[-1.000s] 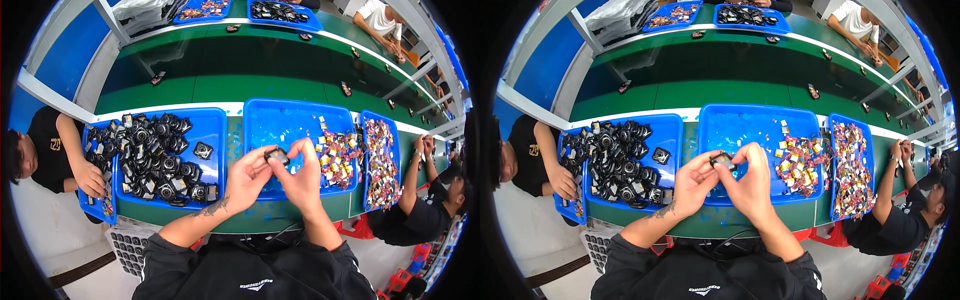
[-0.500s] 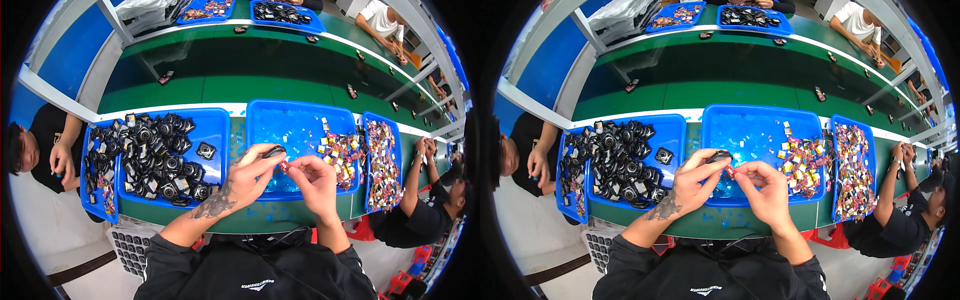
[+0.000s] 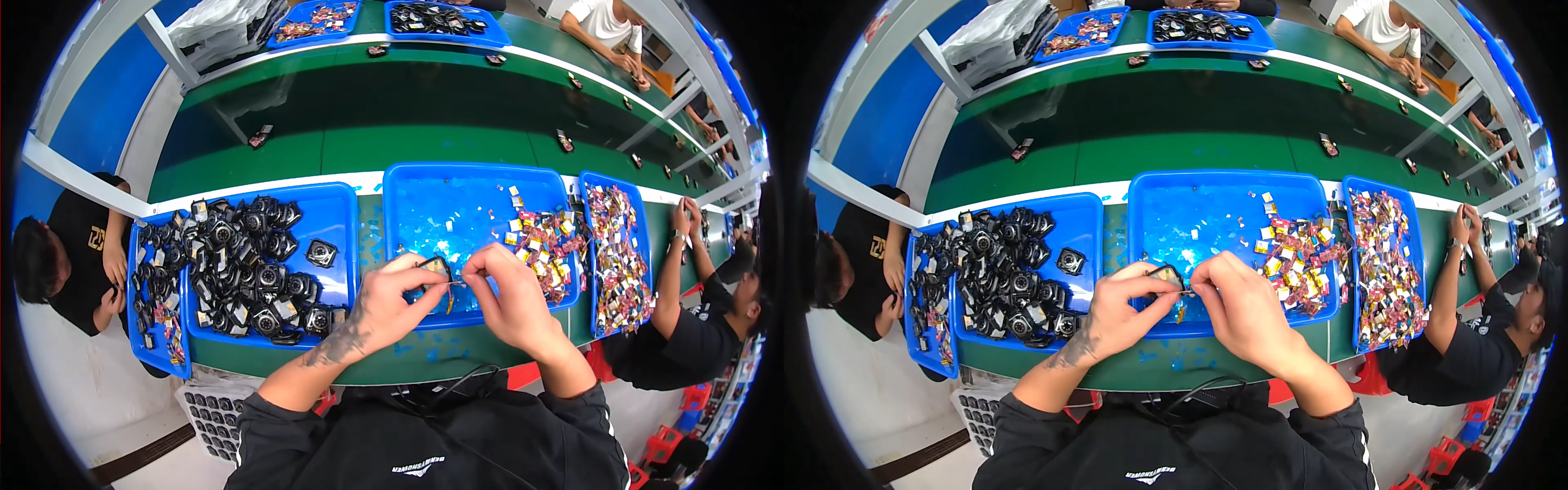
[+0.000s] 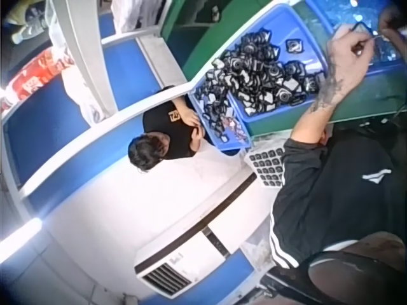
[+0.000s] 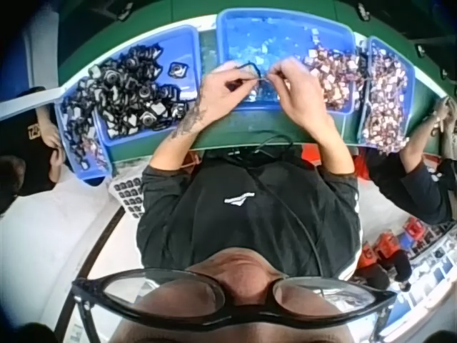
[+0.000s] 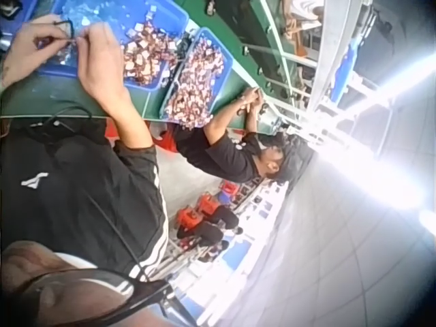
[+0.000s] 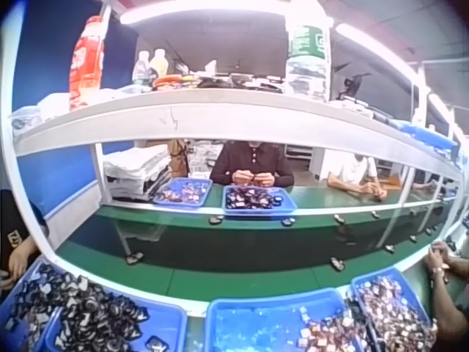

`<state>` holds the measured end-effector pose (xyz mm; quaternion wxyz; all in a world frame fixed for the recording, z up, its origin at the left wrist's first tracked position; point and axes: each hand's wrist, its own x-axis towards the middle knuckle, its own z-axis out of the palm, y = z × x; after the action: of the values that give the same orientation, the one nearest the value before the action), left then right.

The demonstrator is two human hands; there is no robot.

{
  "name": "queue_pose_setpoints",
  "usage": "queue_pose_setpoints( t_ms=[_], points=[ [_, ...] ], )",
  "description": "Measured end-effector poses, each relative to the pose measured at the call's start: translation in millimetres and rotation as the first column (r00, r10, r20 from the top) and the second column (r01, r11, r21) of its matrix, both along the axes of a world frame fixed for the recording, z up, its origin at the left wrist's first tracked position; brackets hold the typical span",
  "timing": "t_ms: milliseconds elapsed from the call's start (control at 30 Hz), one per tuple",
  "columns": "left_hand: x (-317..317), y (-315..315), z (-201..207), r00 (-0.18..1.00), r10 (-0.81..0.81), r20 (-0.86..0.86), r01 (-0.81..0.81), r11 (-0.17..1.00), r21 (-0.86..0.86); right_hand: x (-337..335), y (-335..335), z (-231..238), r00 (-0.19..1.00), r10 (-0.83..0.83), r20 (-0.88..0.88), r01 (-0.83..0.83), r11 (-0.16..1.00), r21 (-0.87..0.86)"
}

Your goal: The recorder is assembling small electronic components, which appear to be watch faces or small sensors, at a factory workstation.

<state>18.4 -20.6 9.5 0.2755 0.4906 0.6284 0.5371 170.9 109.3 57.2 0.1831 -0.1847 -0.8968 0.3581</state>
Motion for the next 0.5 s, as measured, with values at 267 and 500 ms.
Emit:
queue_pose_setpoints(
  t_ms=[267, 500],
  points=[
    [-3.9, -0.1, -15.7, 0.713, -0.092, 0.695, 0.162, 0.986, -0.036, 0.4, -13.6, -11.6, 0.994, -0.093, -0.053, 0.063, 0.911, -0.407],
    [0.7, 3.6, -2.9, 0.821, -0.045, 0.569, 0.051, 0.999, 0.005, -7.5, -14.7, -33.7, 0.954, -0.248, -0.165, 0.098, 0.785, -0.612]
  ],
)
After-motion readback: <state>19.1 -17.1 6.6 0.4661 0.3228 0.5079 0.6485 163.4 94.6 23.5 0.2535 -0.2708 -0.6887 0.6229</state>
